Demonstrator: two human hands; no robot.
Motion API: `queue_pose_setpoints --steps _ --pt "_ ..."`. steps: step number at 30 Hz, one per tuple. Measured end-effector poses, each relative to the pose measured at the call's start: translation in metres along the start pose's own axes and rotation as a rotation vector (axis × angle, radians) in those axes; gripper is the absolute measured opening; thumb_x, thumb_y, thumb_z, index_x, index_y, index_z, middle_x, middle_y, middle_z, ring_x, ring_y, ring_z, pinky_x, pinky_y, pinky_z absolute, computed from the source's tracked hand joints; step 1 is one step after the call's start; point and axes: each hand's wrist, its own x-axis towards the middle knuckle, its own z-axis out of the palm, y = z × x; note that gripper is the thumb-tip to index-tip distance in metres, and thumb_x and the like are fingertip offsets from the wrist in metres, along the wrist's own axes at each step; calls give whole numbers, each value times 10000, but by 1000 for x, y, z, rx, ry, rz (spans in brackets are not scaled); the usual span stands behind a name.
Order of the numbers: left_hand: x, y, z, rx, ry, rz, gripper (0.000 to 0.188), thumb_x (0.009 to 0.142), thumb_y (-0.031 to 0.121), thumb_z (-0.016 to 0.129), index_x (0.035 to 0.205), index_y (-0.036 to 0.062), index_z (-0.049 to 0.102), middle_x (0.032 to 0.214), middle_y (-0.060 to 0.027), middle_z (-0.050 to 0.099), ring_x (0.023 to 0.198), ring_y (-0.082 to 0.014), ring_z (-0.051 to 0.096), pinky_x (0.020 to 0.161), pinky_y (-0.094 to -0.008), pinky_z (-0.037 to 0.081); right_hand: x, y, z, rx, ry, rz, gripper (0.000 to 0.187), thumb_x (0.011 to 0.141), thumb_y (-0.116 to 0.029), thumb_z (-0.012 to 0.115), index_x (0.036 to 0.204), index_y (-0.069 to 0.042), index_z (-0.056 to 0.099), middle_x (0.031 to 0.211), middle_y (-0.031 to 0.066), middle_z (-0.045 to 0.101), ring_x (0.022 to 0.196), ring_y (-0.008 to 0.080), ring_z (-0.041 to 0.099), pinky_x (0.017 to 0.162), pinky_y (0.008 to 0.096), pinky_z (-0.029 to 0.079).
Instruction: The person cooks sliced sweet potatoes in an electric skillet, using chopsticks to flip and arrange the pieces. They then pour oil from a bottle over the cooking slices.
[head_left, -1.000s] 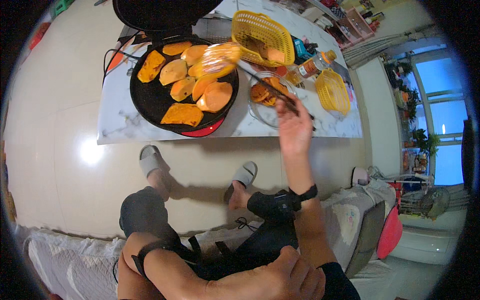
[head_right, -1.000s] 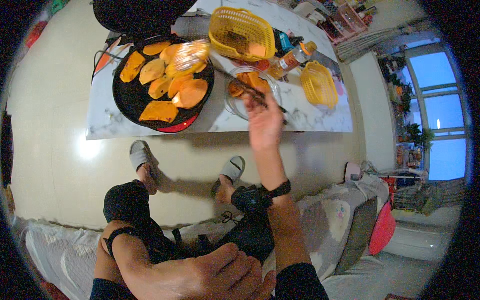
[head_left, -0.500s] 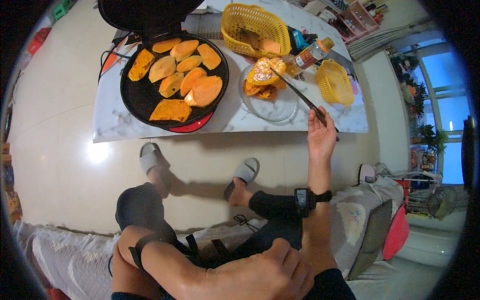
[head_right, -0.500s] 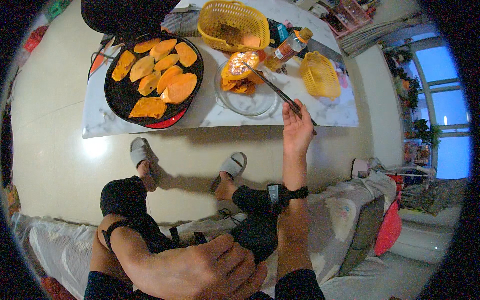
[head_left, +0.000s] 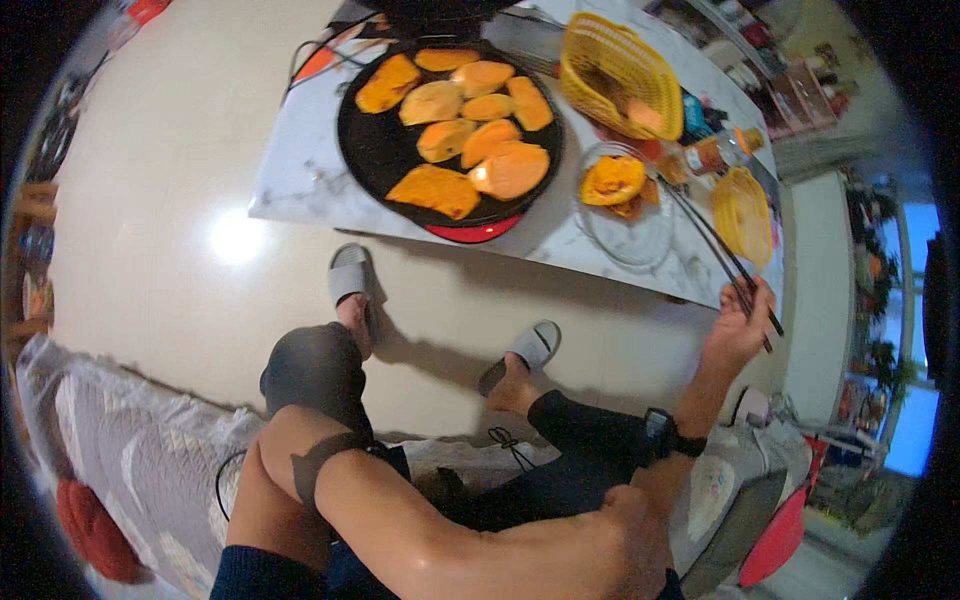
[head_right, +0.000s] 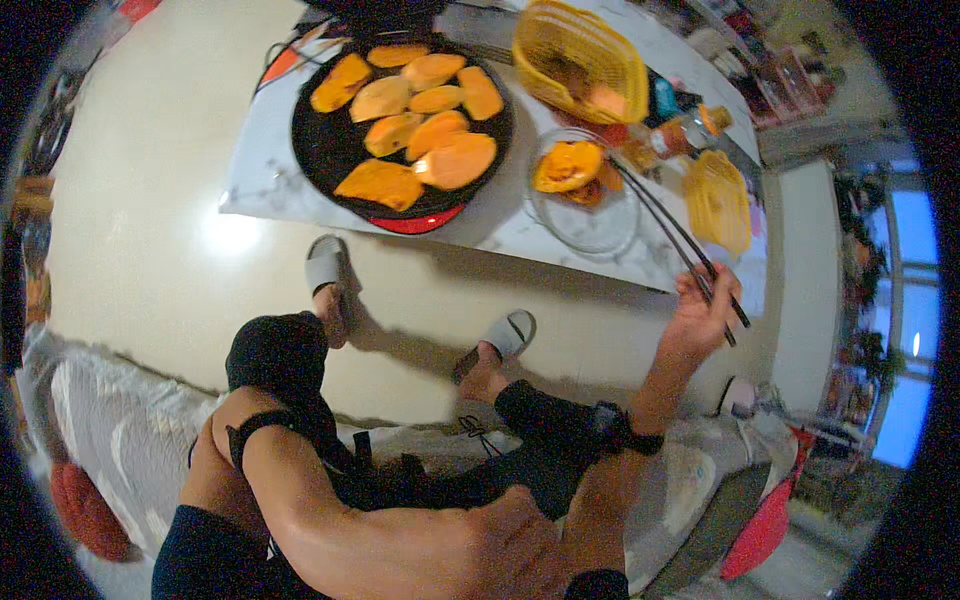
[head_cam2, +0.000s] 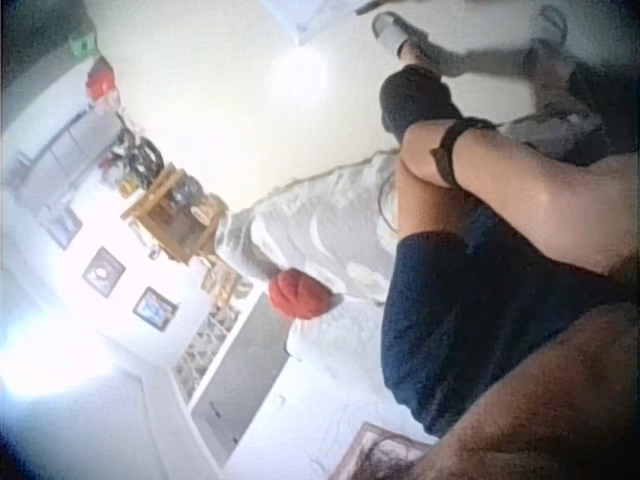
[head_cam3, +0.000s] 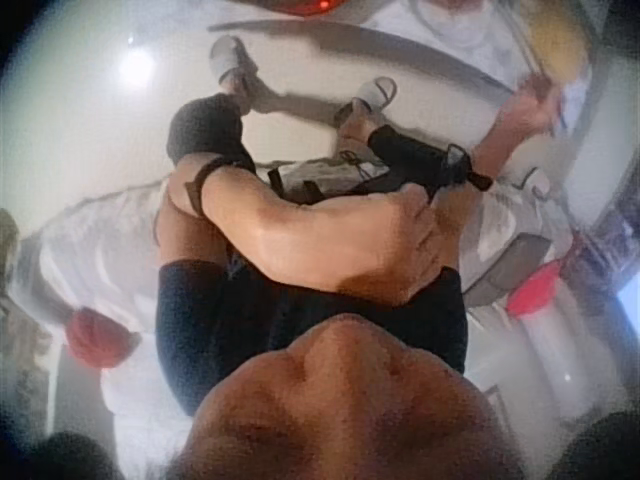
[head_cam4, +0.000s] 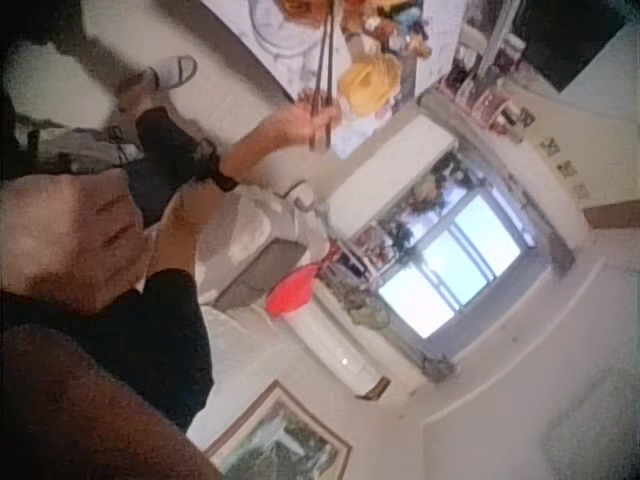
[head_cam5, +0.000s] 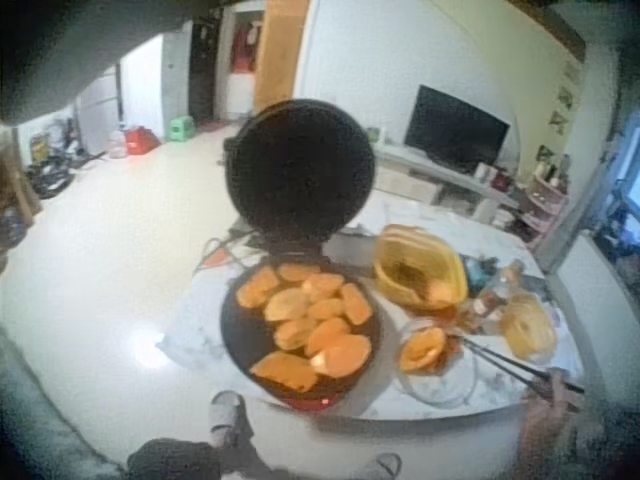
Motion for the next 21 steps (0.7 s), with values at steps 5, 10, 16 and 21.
queue_pose_setpoints --steps 5,10,16,21 --pt "-8 2 -3 95 129 33 195 742 200 603 757 7 628 725 -61 591 645 -194 544 578 -316 369 -41 -1 38 -17 -459 132 287 990 -231 479 1040 41 554 851 155 640 654 205 623 598 300 502" --pt "-14 0 -9 90 158 -3 218 742 209 602 766 -4 640 747 -84 613 664 -204 560 586 -321 380 -59 -1 81 -45 -671 235 349 997 -250 457 1104 65 563 921 175 658 676 184 624 631 279 481" --pt "-21 -1 -15 245 176 -13 262 766 216 585 835 -24 666 811 -126 658 744 -243 617 648 -335 427 -63 11 109 -142 -802 219 368 1003 -261 463 1123 74 558 937 174 658 682 146 603 634 260 454" --pt "-27 1 -19 149 81 -34 265 784 220 581 878 -9 676 824 -108 671 763 -247 630 656 -346 435 -68 19 117 -62 -871 274 373 1008 -255 449 1172 68 537 1004 185 653 709 136 608 653 249 462"
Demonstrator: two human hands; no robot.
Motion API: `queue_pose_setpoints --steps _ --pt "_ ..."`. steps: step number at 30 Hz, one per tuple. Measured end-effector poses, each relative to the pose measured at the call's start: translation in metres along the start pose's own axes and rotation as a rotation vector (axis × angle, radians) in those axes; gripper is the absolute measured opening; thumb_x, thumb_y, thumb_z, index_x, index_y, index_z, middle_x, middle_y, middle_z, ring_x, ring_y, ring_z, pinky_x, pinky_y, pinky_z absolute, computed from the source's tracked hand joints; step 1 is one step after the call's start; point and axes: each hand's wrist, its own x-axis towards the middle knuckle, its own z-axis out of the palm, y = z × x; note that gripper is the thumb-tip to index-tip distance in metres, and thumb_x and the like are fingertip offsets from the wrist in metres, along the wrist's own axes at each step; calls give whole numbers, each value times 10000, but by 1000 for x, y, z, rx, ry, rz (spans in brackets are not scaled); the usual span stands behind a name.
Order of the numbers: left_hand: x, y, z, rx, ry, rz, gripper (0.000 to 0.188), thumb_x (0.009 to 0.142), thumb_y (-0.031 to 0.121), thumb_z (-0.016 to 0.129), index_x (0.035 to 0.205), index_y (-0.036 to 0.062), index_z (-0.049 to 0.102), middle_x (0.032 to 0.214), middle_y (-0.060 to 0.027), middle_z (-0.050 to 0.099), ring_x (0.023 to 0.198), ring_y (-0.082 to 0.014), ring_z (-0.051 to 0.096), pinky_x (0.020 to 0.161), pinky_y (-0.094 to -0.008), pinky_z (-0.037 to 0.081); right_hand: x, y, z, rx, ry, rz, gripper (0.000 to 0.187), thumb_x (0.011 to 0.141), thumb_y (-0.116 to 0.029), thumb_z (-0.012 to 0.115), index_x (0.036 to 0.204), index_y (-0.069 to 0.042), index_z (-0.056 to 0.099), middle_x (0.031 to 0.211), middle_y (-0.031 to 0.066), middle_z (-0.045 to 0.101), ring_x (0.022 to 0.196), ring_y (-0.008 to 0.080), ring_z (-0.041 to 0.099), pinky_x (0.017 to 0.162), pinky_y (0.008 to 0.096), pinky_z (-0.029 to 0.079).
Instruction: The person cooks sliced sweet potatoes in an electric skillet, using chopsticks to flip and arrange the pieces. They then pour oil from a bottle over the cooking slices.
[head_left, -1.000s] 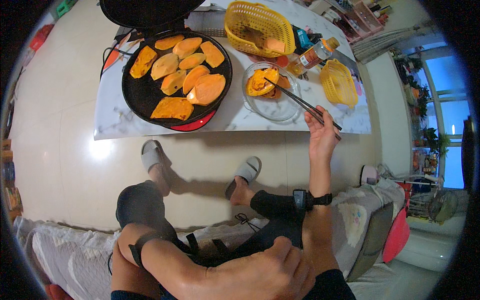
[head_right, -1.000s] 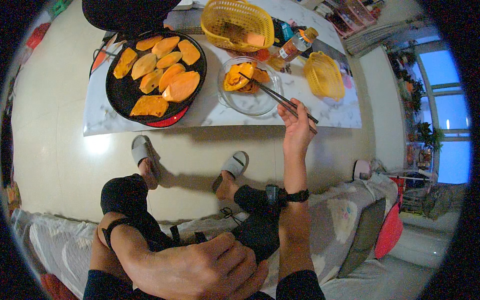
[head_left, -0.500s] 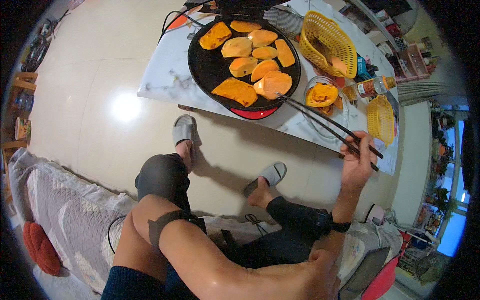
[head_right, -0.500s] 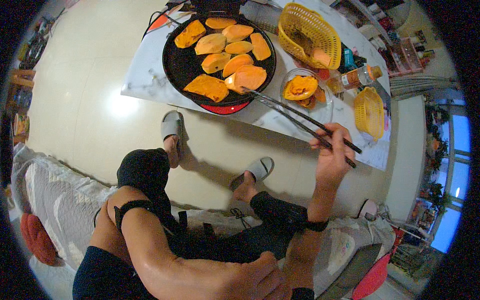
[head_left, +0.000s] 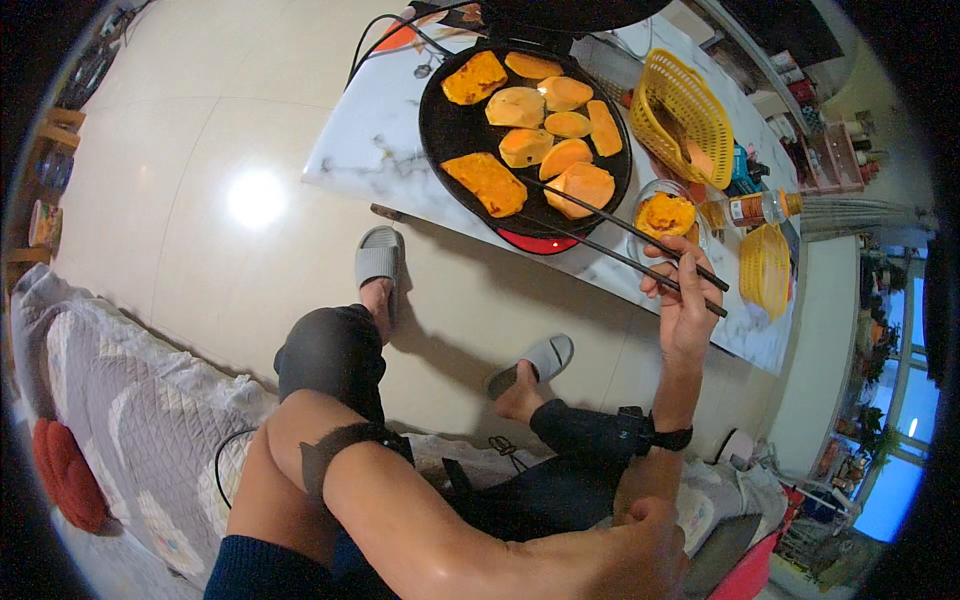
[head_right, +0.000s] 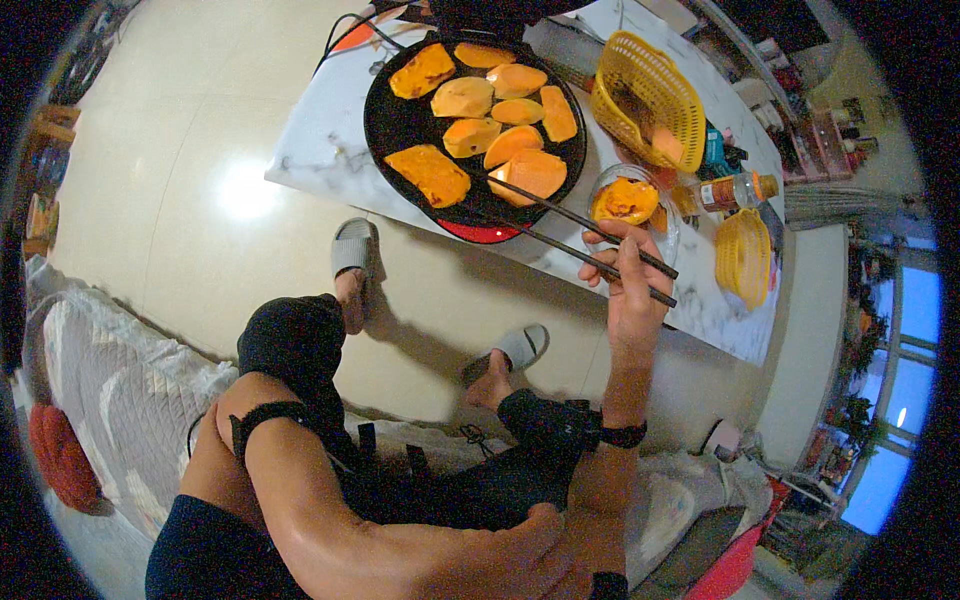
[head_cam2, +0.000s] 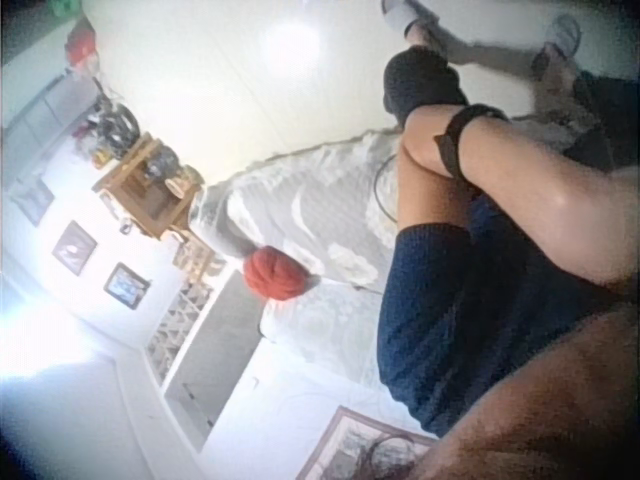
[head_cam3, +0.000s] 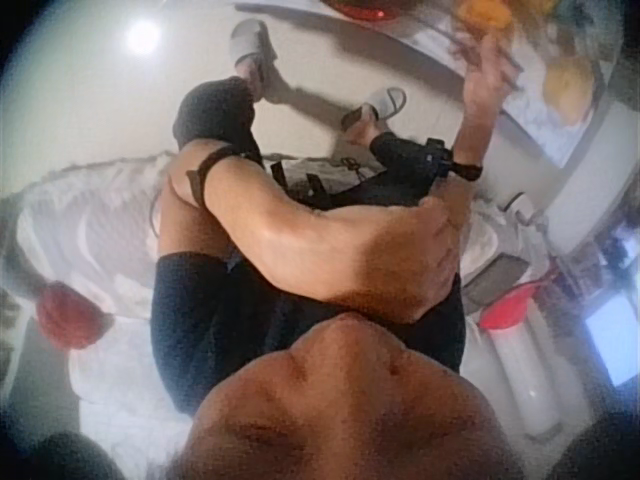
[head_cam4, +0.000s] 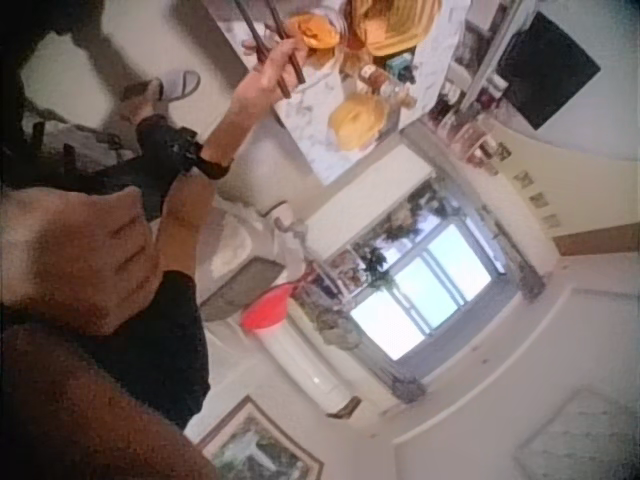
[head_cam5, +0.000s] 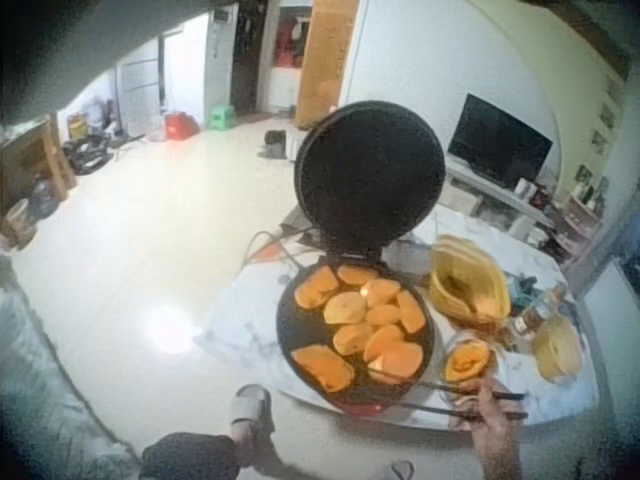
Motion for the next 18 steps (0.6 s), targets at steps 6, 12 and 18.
queue_pose_setpoints --steps 6,12,18 --pt "-5 -4 -7 -46 -41 1 263 798 229 575 875 -2 676 813 -91 671 761 -239 632 649 -346 434 15 8 10 25 -205 26 408 1025 -241 384 1278 68 468 1180 233 595 773 151 628 690 254 496" --pt "-6 -5 -13 -49 -50 -3 263 808 234 570 872 2 676 805 -81 670 759 -234 634 645 -346 434 18 16 21 -98 -305 -81 418 1023 -234 365 1276 84 466 1191 257 589 868 204 665 755 288 527" --pt "-8 -3 -18 -53 -65 -1 264 818 240 564 869 5 675 796 -71 670 757 -229 636 641 -346 434 20 22 24 174 -69 -8 419 1009 -258 386 1216 87 504 1098 230 634 842 234 674 757 325 546"
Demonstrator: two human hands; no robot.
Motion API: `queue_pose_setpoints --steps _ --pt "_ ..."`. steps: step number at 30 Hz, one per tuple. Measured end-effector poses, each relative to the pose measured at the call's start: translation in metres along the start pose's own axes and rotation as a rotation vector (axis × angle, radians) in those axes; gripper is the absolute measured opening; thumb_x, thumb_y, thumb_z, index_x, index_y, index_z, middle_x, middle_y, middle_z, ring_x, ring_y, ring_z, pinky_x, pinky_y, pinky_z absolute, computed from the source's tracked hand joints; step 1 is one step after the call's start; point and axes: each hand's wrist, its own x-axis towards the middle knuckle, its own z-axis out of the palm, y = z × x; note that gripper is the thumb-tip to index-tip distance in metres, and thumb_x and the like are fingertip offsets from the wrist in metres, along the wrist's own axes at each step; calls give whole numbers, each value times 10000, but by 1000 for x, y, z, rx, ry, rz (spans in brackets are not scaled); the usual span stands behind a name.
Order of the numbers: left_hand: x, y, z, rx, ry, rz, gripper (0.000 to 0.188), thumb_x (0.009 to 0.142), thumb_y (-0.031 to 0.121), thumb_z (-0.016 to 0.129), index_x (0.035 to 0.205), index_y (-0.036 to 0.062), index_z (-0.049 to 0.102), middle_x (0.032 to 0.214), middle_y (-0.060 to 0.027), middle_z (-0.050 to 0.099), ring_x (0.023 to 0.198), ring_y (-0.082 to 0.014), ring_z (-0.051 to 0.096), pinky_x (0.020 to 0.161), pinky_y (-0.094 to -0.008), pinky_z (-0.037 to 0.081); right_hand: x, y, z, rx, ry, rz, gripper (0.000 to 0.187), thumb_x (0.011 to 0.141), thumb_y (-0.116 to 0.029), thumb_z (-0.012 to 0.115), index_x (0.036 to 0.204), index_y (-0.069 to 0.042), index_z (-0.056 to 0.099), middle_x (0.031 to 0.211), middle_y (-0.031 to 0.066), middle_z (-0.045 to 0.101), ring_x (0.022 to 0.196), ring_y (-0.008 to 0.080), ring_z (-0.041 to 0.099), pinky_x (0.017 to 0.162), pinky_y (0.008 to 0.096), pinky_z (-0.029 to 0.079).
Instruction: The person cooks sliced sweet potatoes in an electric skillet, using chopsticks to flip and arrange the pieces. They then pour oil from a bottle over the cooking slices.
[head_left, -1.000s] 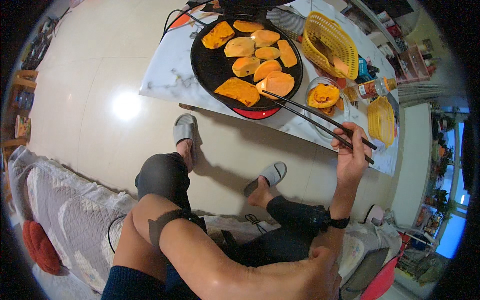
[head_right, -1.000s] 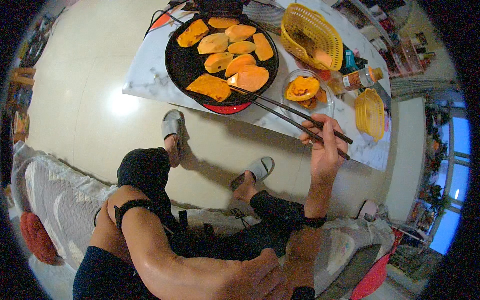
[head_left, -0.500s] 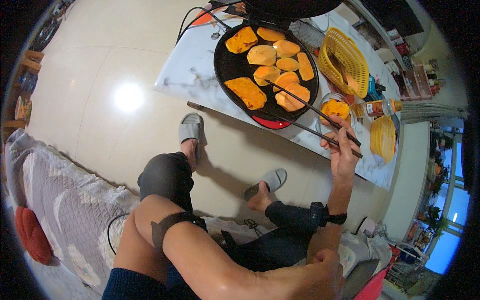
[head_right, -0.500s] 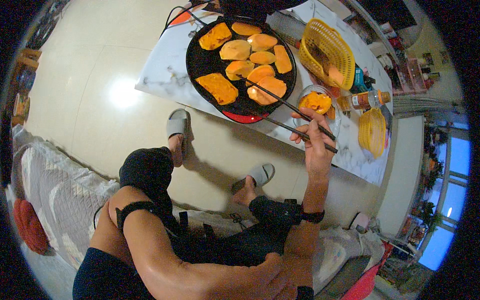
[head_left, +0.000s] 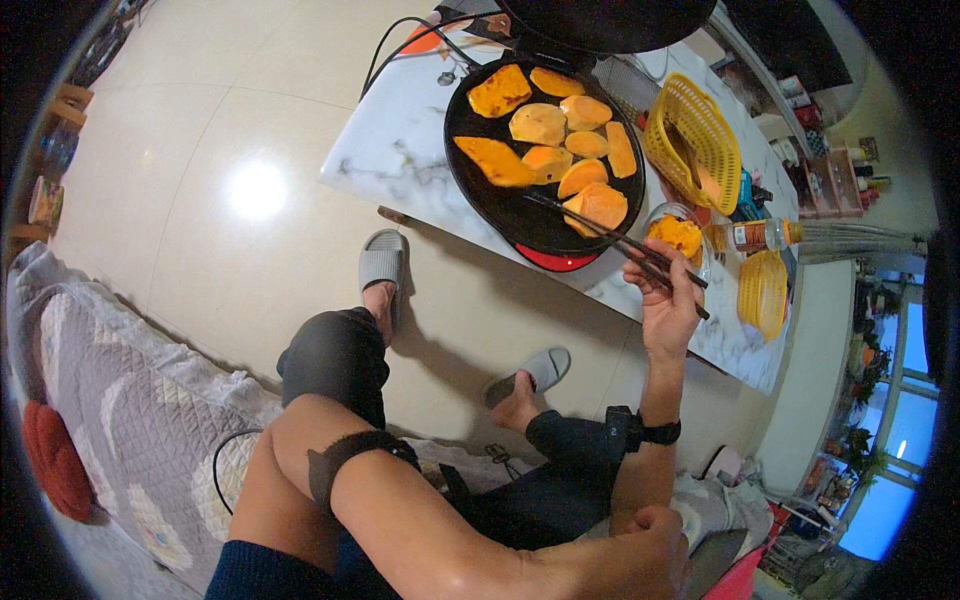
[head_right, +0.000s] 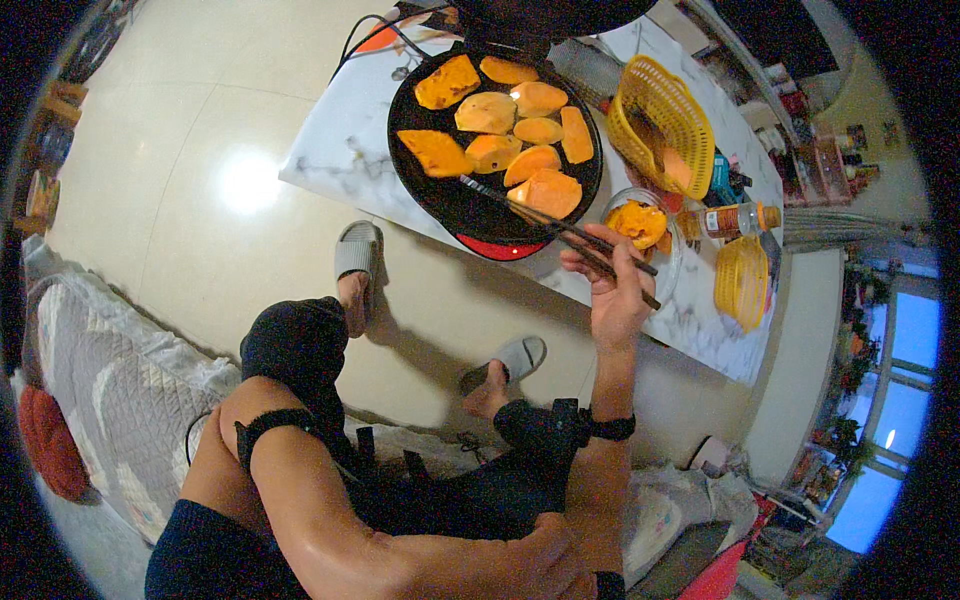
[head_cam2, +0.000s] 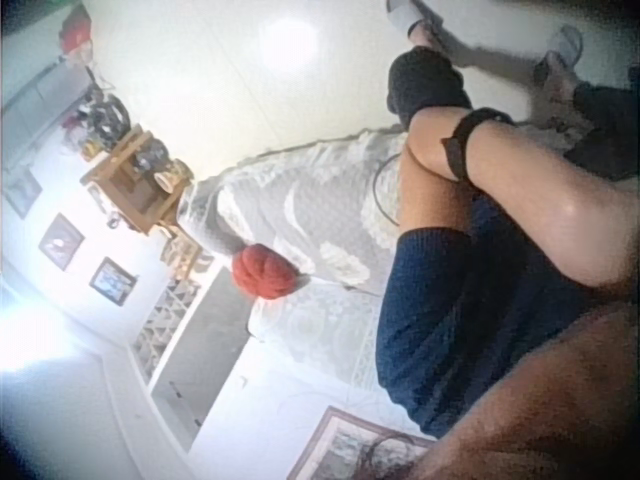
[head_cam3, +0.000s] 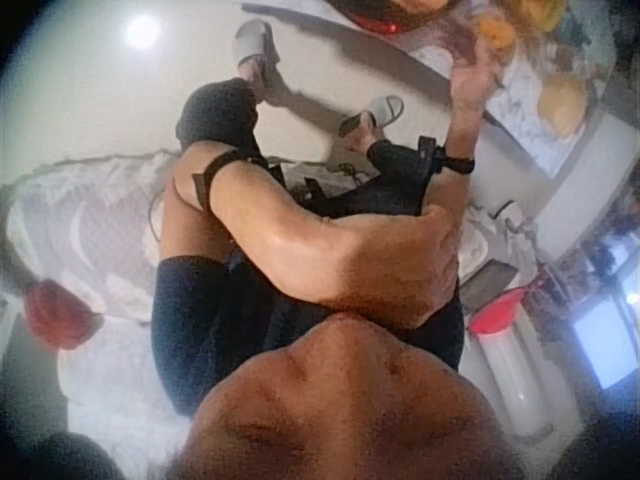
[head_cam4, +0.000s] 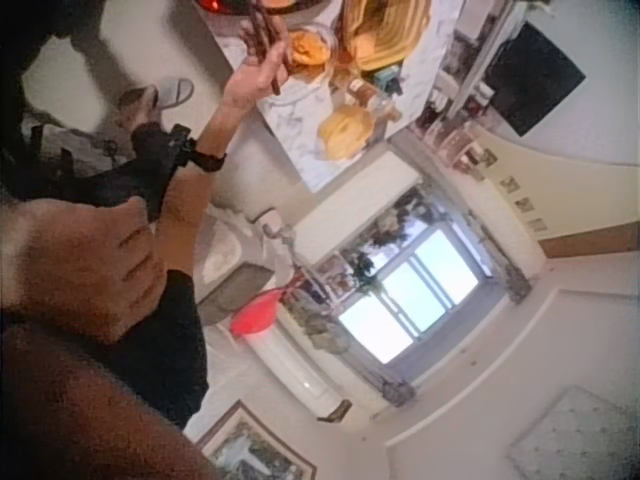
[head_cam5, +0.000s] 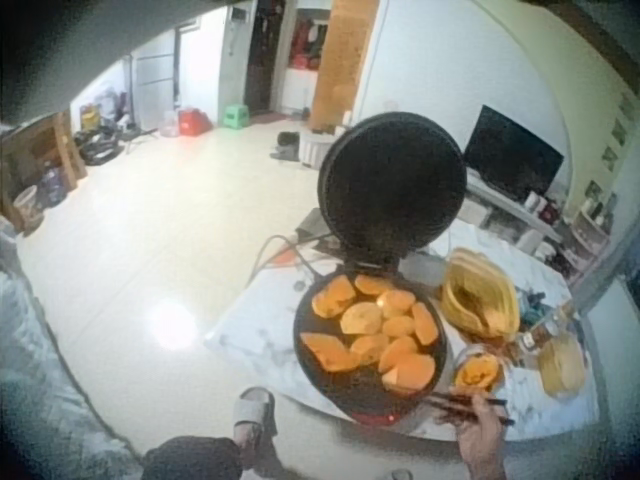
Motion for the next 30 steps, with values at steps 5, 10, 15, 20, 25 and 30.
queue_pose_setpoints --steps 5,10,15,20,25,30 --pt "1 -1 3 -35 44 -10 260 826 236 555 865 9 675 795 -68 672 756 -227 640 642 -351 439 4 7 -6 118 126 13 394 997 -264 420 1155 77 538 996 197 654 836 240 668 758 353 552" --pt "0 -2 2 -35 37 -7 256 837 229 545 863 10 675 798 -71 676 749 -228 642 645 -359 445 2 -2 -13 -22 90 -118 322 989 -211 464 1158 50 546 1006 167 647 809 189 638 734 321 530" --pt "0 -3 -2 -3 12 -20 251 844 222 543 860 10 675 788 -71 676 730 -221 636 640 -358 441 4 5 15 -318 -9 -140 323 997 -212 467 1184 42 542 1013 160 660 824 184 643 778 306 505" --pt "1 -3 -2 -18 -13 -1 247 843 215 546 864 5 674 782 -69 673 723 -219 634 636 -359 443 8 12 41 -239 94 -233 338 1011 -195 416 1138 88 551 1006 195 661 865 245 671 804 352 534" --pt "0 -6 -3 34 7 4 241 843 208 550 868 3 674 779 -69 670 720 -217 634 642 -365 455 5 5 28 65 233 -129 363 985 -239 487 1116 92 562 966 192 658 827 258 674 770 355 552" --pt "-2 -5 -8 -32 -17 16 235 842 198 552 874 0 675 788 -74 673 724 -219 638 641 -373 463 6 15 19 117 207 6 322 976 -219 510 1102 71 572 967 182 660 828 245 675 762 339 552"
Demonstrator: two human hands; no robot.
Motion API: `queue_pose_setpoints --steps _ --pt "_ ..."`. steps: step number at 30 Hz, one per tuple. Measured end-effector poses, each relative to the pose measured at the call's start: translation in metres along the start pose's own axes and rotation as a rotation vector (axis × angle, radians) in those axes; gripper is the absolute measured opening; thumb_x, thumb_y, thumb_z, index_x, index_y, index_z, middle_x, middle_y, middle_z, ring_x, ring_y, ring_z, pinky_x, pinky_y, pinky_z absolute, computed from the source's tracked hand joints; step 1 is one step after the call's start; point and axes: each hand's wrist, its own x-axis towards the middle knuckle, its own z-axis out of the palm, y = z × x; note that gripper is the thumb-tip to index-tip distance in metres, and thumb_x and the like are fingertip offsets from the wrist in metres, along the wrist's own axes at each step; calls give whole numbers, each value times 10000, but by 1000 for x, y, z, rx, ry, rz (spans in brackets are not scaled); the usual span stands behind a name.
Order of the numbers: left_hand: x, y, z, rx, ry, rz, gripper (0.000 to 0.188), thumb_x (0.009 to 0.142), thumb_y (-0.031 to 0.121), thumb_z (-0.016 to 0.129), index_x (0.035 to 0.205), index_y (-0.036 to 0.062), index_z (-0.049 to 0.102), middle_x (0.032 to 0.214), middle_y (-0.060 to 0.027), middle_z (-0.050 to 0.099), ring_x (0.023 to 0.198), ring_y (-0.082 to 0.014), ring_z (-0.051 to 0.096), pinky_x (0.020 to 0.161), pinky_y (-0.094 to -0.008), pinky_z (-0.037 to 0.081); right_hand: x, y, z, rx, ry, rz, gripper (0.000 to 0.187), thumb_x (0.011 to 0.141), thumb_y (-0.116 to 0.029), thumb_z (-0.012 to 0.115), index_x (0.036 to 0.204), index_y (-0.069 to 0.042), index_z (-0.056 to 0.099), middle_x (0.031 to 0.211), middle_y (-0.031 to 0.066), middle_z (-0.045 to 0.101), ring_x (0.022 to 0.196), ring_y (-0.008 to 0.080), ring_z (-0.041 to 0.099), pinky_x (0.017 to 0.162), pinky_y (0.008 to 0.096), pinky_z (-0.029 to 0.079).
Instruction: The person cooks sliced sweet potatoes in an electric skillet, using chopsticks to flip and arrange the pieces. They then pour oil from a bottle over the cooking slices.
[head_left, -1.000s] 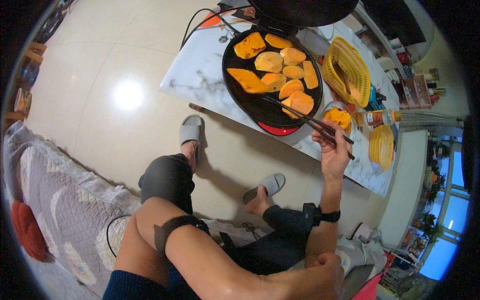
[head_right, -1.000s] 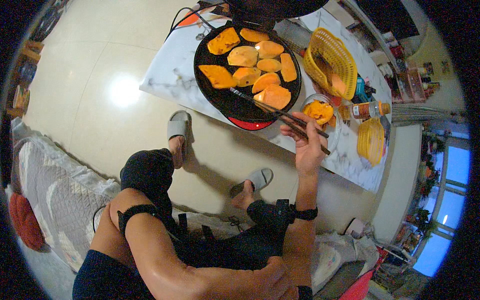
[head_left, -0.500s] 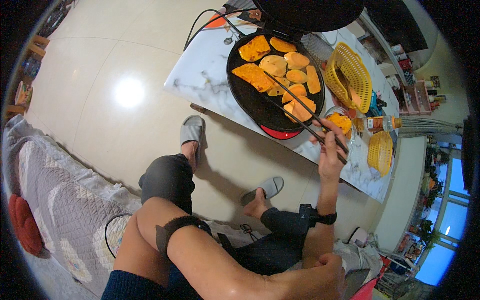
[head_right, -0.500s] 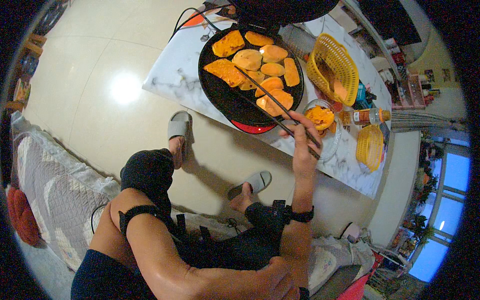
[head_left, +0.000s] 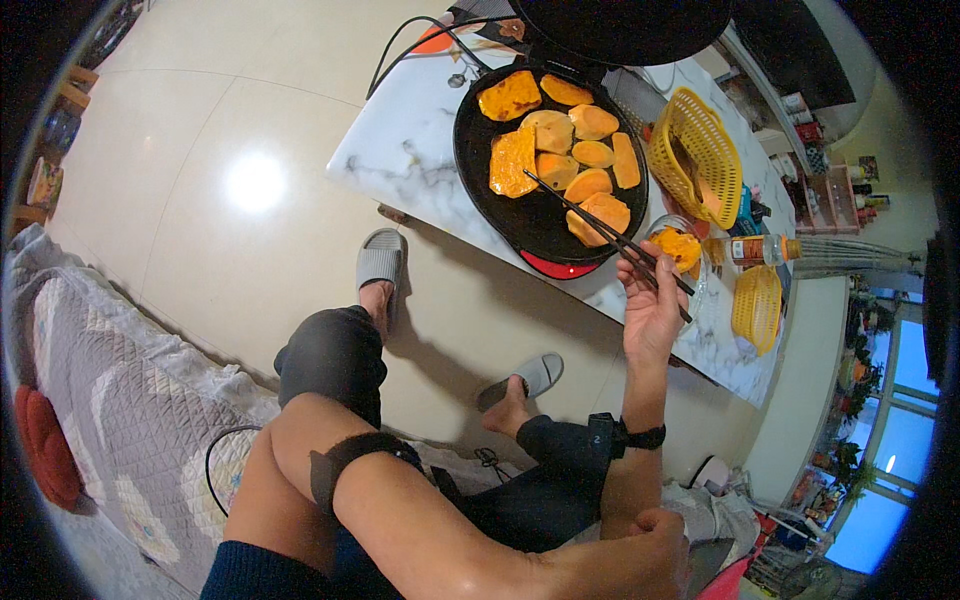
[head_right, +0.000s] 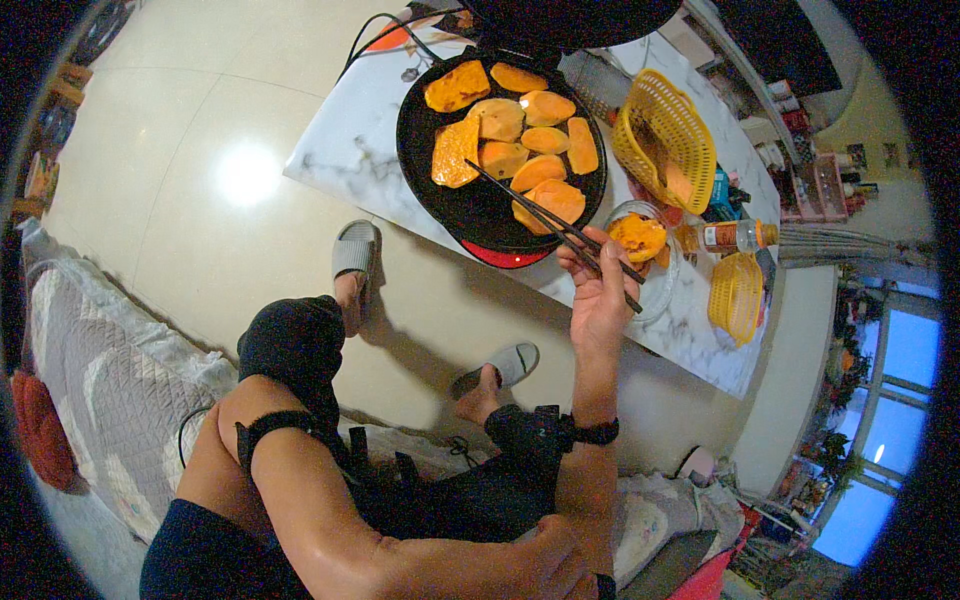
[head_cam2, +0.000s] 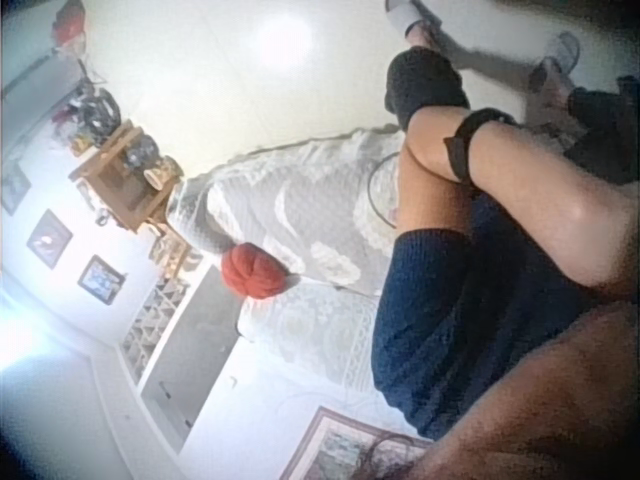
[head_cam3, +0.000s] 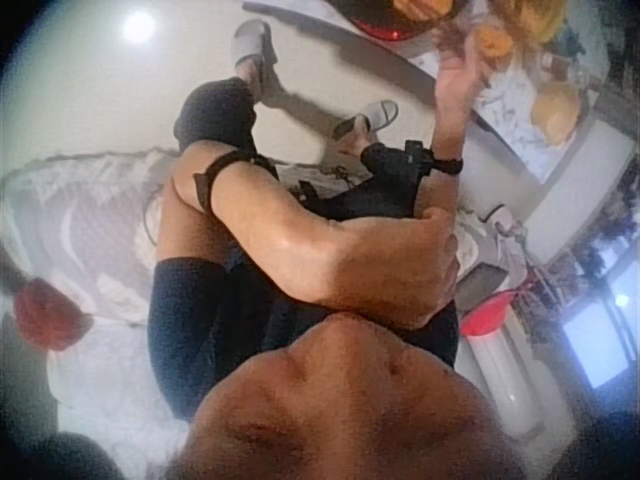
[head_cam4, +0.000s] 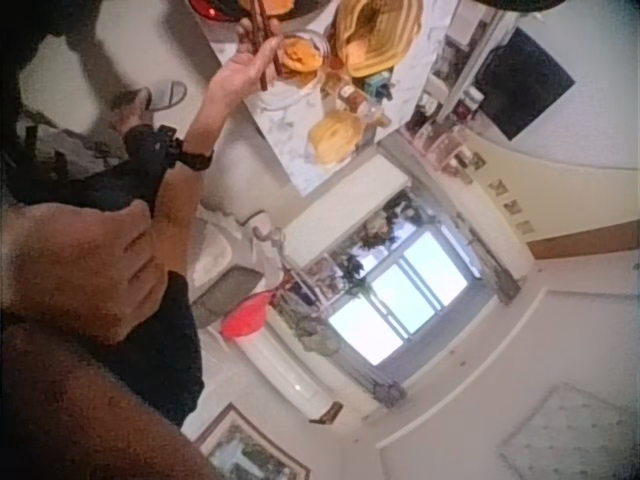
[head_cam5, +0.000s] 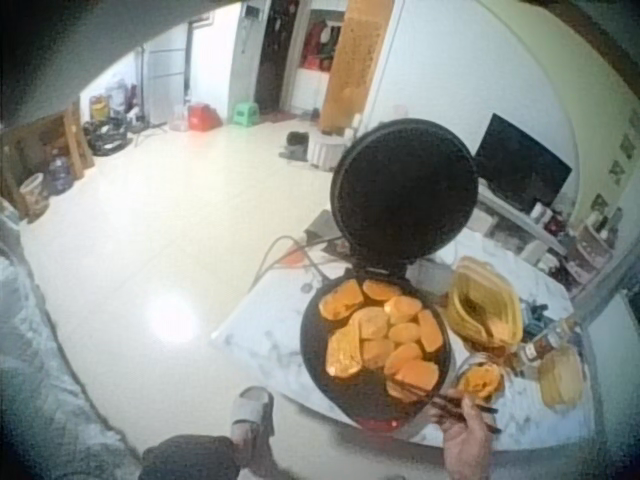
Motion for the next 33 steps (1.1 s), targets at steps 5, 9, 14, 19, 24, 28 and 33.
queue_pose_setpoints --steps 5,9,14,19,24,28,33 --pt "1 -1 4 8 18 -3 231 825 201 564 871 1 670 783 -68 661 714 -213 622 635 -362 447 -2 8 7 95 -27 71 300 991 -217 490 1121 39 574 977 172 669 844 229 669 763 319 542" --pt "4 -1 8 30 28 2 231 812 205 574 871 1 666 778 -62 650 710 -207 608 635 -351 435 -7 8 13 85 21 36 296 979 -213 507 1111 48 554 967 196 662 824 263 672 746 342 544" --pt "4 -1 14 141 73 12 234 797 211 585 871 2 661 773 -54 636 705 -199 590 635 -338 420 -17 -6 0 122 75 15 302 980 -221 505 1110 47 553 979 209 659 819 272 664 771 366 542" --pt "14 -2 14 -12 19 41 238 777 224 599 868 10 650 770 -42 608 706 -187 560 643 -316 400 -33 -32 -41 126 67 -71 294 985 -220 487 1105 39 556 978 205 660 815 277 659 771 365 536" --pt "23 -4 18 -49 -24 37 232 768 228 604 862 20 643 753 -37 581 711 -183 546 645 -307 395 -47 -80 -106 10 491 -327 345 992 -229 460 1112 87 531 995 226 635 832 296 651 782 367 526" --pt "31 -4 30 -71 -97 42 264 756 227 606 886 0 647 735 -49 580 718 -189 552 641 -304 403 -56 -94 -138 -178 510 -474 345 991 -209 461 1107 111 516 997 234 625 841 305 654 795 383 534" --pt "39 -5 50 -11 -75 37 310 708 190 623 922 -33 643 725 -64 579 716 -196 568 664 -310 440 -62 -90 -155 -462 568 -526 318 989 -191 472 1080 106 540 997 219 644 837 270 663 808 370 531"
